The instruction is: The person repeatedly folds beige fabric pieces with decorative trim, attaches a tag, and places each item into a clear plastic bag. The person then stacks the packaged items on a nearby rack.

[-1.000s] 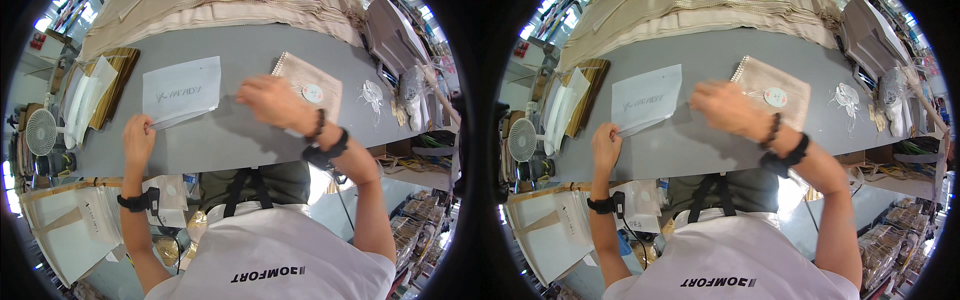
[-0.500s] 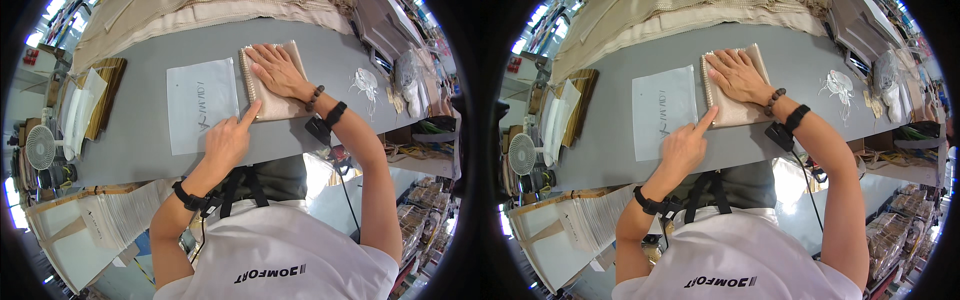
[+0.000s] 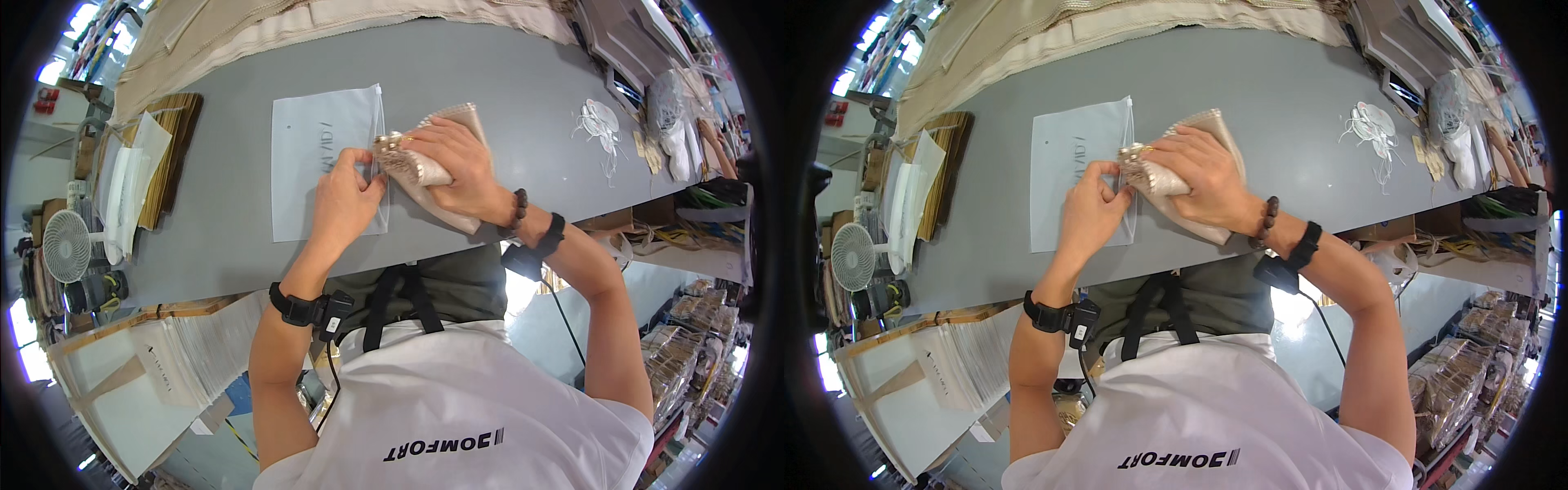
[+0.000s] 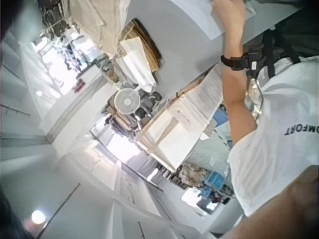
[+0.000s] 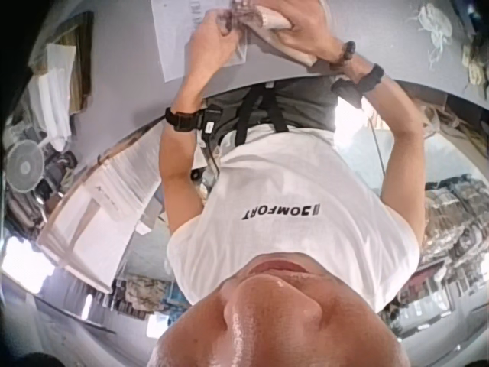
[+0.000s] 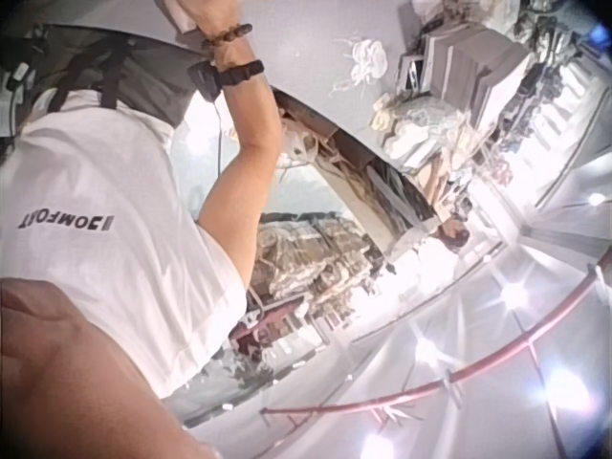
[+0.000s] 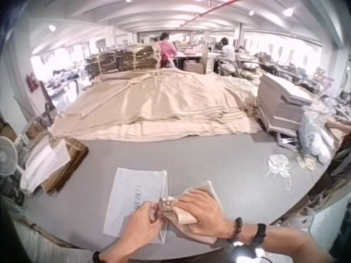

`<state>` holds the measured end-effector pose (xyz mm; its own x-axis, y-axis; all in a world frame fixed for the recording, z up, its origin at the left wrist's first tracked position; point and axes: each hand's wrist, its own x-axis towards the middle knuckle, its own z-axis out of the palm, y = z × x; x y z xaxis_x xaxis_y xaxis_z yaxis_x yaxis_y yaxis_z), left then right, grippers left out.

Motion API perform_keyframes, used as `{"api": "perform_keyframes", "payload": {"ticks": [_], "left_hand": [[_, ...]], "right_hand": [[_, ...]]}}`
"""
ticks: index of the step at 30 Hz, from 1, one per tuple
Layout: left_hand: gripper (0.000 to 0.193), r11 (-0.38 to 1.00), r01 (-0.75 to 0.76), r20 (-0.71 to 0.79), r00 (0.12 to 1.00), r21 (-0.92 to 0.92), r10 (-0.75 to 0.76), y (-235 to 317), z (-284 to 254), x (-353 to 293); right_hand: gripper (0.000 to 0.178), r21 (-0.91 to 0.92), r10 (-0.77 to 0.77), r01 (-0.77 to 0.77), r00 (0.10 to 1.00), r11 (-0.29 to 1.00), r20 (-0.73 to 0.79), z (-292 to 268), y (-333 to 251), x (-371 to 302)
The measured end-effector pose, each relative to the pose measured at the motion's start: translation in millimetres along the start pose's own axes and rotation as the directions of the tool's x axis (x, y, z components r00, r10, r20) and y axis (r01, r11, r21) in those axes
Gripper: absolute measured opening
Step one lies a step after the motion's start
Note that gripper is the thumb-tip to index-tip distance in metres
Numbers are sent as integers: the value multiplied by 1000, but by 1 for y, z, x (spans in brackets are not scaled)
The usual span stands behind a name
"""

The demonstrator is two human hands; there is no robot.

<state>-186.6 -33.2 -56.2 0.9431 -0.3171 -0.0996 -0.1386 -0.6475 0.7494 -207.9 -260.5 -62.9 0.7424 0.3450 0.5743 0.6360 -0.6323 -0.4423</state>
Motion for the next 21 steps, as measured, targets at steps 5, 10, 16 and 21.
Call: {"api": "perform_keyframes", "payload": {"ticks": [5,10,16,21], "left_hand": [[29,934,-66,-130,991,-352,21,7,2,-28],[34,924,-379,-320,883,-52,344,-5,-33,7],[19,989,-145,49,988,-44,147,-39,-74,53],[13,851,-519,-175,848,-77,501,-16,-56,21]], "right_hand": [[55,-101,66,-47,979,994,194,28,-7,25],[61,-137,-26,66,960,988,278,33,-20,28],[55,331,-378,247,821,911,428,57,-54,31],[42,552,-325,42,844,833,426,97,-85,46]]}}
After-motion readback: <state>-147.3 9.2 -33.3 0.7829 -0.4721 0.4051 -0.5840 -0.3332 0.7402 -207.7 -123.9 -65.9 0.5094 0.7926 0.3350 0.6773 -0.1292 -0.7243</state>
